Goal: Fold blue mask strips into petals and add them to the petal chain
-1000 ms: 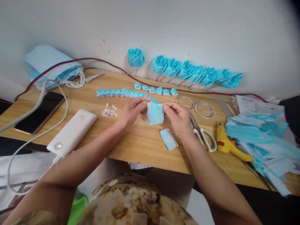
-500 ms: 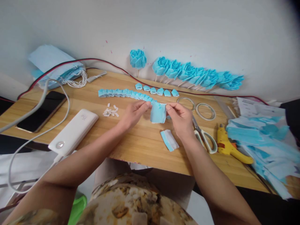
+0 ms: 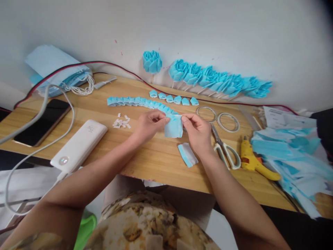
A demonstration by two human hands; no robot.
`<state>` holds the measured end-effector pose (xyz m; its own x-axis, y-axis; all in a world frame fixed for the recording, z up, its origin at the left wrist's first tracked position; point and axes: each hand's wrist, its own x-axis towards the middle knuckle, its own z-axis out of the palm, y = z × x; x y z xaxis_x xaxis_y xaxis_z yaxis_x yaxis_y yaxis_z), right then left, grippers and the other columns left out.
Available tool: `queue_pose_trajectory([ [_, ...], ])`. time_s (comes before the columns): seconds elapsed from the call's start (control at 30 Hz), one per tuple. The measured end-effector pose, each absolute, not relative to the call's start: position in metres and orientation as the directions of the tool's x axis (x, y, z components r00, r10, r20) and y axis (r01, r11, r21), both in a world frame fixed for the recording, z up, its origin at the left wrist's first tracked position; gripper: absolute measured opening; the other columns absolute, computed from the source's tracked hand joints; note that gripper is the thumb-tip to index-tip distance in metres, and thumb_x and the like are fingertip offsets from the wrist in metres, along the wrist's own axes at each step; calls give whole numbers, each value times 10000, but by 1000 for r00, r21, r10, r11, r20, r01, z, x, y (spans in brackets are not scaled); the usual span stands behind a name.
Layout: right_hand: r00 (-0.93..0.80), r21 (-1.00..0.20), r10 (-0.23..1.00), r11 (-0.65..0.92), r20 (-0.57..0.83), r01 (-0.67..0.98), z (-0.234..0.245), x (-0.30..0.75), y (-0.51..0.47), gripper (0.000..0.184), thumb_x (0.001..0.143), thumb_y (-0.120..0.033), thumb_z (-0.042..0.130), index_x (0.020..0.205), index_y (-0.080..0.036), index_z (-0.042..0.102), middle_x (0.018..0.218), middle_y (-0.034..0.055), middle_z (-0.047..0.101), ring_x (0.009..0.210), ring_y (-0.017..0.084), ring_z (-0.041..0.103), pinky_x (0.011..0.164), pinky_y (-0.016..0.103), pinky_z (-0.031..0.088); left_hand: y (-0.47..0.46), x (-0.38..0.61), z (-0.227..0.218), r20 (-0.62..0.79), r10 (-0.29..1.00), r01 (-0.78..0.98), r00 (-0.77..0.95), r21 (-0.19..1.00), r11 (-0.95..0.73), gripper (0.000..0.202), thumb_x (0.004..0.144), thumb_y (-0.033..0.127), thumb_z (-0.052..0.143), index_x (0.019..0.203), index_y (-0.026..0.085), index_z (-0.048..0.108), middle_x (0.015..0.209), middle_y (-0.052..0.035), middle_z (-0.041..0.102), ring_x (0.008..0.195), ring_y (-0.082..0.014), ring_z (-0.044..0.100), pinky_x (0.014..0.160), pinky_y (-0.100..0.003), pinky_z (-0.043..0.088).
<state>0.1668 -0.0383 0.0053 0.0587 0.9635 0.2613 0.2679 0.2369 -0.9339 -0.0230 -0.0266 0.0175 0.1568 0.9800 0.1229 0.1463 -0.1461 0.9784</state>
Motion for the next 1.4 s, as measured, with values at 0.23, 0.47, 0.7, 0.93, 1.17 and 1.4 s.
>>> queue_pose_trajectory([
  [0.23, 69, -918, 955, 254, 287, 306, 5, 162, -40, 177, 935, -376, 607, 863, -238, 691, 714, -26, 629, 660, 136, 555, 635, 281, 455, -27, -21, 17, 161, 982, 168, 102, 970, -177, 248, 808, 302, 683, 605, 186, 601, 802, -41, 667, 823, -169, 603, 776, -304, 478],
  [0.47, 121, -963, 965, 213, 235, 167, -2, 161, -36, 190, 936, -409, 602, 852, -248, 657, 750, -20, 623, 703, 144, 568, 676, 285, 487, -28, -18, 18, 224, 974, 146, 44, 963, -228, 241, 801, 277, 665, 591, 197, 578, 771, -34, 627, 798, -163, 575, 755, -299, 479],
  [0.7, 76, -998, 995, 66, 65, -12, -1, 165, -32, 309, 903, -554, 620, 967, -264, 706, 846, 13, 701, 760, 171, 657, 697, 321, 575, -28, -19, 18, 177, 983, 113, 52, 977, -182, 235, 794, 331, 674, 627, 194, 580, 751, -25, 609, 760, -153, 542, 741, -293, 464],
  [0.93, -41, -998, 998, 53, 54, -46, 3, 166, -33, 453, 876, -657, 603, 1064, -258, 708, 931, 45, 725, 877, 206, 681, 737, 350, 578, -27, -19, 15, 69, 996, -26, 56, 997, -68, 275, 771, 395, 723, 661, 191, 574, 659, 8, 544, 643, -121, 490, 628, -274, 407],
  [1.17, -60, -993, 995, 79, 73, 93, 1, 165, -33, 240, 812, -447, 738, 759, -241, 626, 734, -25, 626, 710, 144, 575, 723, 307, 502, -24, -21, 12, 60, 997, -53, 50, 997, -57, 244, 825, 406, 720, 769, 187, 630, 715, 1, 606, 677, -124, 545, 673, -271, 453],
  [1.4, -76, -999, 996, 42, 41, 12, 3, 165, -34, 185, 821, -409, 726, 799, -239, 655, 720, -29, 618, 674, 135, 579, 682, 296, 518, -19, -21, 7, 0, 991, -185, 132, 983, 24, 548, 769, 455, 808, 1216, 207, 610, 1150, -91, 699, 1039, -209, 658, 834, -294, 519],
])
